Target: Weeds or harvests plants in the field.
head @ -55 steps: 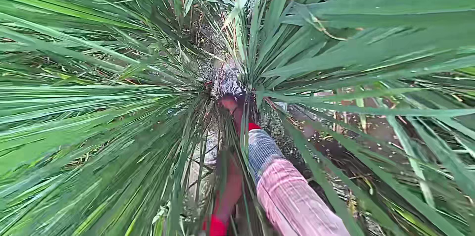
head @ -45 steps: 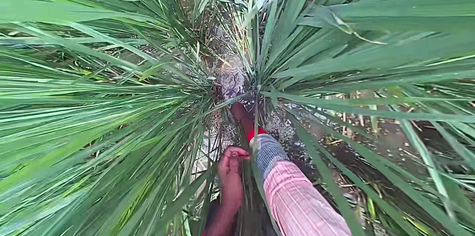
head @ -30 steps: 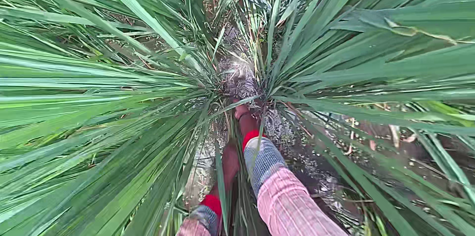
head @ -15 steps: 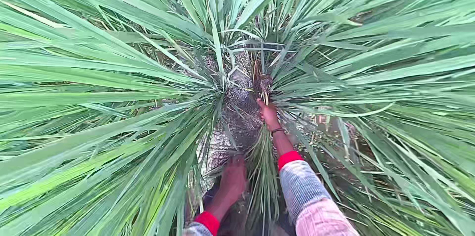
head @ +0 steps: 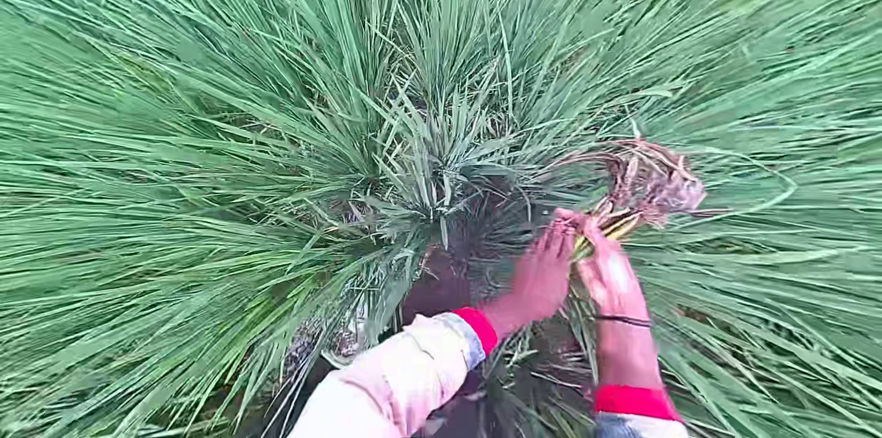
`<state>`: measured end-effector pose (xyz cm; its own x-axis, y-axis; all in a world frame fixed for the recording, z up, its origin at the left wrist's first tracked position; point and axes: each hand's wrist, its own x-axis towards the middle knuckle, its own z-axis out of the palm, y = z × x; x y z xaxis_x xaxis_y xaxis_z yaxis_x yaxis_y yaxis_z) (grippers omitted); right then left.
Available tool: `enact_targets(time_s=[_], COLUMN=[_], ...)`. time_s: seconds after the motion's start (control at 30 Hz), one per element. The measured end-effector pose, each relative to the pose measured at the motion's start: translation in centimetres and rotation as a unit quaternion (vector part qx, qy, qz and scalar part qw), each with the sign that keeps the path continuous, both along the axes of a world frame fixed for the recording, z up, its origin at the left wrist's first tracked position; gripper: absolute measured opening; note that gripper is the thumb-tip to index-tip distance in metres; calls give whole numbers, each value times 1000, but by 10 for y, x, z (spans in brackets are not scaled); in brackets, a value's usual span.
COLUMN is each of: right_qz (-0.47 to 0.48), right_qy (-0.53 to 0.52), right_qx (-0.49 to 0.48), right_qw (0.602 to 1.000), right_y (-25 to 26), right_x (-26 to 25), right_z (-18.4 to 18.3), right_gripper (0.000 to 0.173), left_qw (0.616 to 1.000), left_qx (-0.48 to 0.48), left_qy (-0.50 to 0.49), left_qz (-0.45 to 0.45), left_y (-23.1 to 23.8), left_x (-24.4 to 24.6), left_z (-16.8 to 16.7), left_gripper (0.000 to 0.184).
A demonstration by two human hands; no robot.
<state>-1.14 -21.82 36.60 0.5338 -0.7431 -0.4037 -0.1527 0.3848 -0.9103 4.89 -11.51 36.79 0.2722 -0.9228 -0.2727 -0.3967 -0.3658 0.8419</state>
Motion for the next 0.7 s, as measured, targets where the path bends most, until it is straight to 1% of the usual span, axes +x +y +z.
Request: enact_targets(time_s=[0.07, 0.1, 0.17, 0.2, 0.23, 0.27, 0.3, 0.33, 0.4, 0.47, 0.5, 0.53, 0.6, 0.67, 0.7], right_qz=[-48, -74, -105, -111, -115, -112, -97, -70, 2, 63, 87, 107, 147, 213, 245], right_qy=[15, 32, 69, 91, 125, 172, 230, 289, 393, 461, 484, 499, 536, 560, 560], right_qx=[-27, -53, -116, -157, -200, -240, -267, -285, -307, -312, -321, -336, -355, -353, -345], right_qw=[998, 995, 985, 977, 965, 949, 931, 911, 867, 828, 810, 792, 752, 719, 712], right_y=[-1, -3, -15, -28, -42, -58, -76, -95, -125, -141, -143, -141, -128, -109, -98], right_x=[7, 8, 2, -3, -14, -25, -38, -52, -74, -83, -81, -75, -57, -24, -6], right_z=[31, 47, 77, 93, 110, 127, 142, 153, 166, 170, 169, 165, 157, 141, 130], right_gripper=[21, 16, 8, 10, 14, 21, 34, 42, 51, 57, 55, 52, 46, 47, 49], left_qw=[999, 997, 990, 987, 987, 989, 990, 993, 992, 975, 958, 938, 897, 873, 865], left_qx=[-33, -47, -53, -38, -18, 6, 39, 70, 123, 142, 143, 141, 123, 118, 127], left_qy=[-35, -52, -69, -69, -61, -57, -52, -46, -29, -32, -49, -76, -143, -172, -172], left_qz=[-11, -39, -109, -137, -147, -139, -121, -84, 28, 168, 242, 308, 399, 440, 453], left_y=[-3, -1, 24, 41, 61, 84, 107, 134, 194, 258, 289, 319, 364, 395, 404], left_x=[-2, 2, 18, 32, 46, 62, 79, 98, 133, 154, 159, 160, 159, 155, 152], left_z=[22, 33, 57, 68, 76, 81, 83, 84, 85, 81, 78, 75, 71, 79, 86], left_gripper=[60, 59, 52, 48, 45, 44, 42, 42, 40, 37, 35, 33, 30, 32, 34])
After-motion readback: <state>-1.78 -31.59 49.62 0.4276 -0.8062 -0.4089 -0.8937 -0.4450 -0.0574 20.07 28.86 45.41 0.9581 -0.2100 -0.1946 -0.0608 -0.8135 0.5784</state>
